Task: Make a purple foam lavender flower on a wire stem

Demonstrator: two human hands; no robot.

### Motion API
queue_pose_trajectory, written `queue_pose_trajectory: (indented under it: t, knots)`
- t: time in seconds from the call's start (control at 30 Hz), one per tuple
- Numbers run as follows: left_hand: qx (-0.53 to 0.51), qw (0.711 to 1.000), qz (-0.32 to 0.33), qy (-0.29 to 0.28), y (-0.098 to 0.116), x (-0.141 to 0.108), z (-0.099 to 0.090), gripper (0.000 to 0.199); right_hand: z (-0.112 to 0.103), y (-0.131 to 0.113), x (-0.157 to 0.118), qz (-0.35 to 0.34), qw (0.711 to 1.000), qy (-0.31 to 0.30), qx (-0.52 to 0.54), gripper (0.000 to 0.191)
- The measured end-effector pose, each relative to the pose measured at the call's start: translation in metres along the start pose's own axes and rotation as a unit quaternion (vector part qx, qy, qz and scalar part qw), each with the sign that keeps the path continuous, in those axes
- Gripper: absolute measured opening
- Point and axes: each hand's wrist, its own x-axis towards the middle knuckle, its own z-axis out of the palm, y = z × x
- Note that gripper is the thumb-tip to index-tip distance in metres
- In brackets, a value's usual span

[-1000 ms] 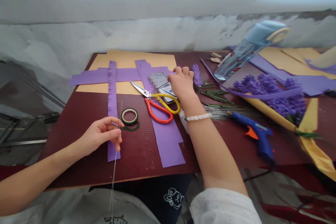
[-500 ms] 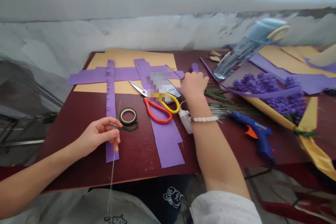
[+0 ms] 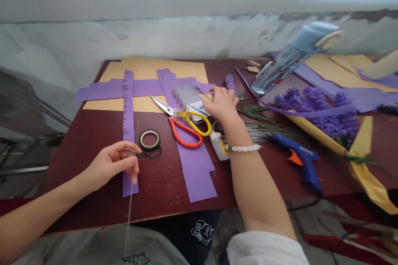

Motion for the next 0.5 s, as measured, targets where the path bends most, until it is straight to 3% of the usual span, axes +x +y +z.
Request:
queue_pose_trajectory:
  t: [0.23,0.5]
  knots:
    - [-0.003,1.000,-0.006,0.001,0.0021,0.0006,0.0012,0.028,-0.0009,0.0028,-0.0001,-0.004,1.000,-0.014,-0.004,0.049]
    - [0.003,1.000,-0.010,0.010,0.0032,0.0000,0.0017,0.029,-0.0052,-0.0032,-0.0005,-0.053,0.996,0.043,0.060,0.037]
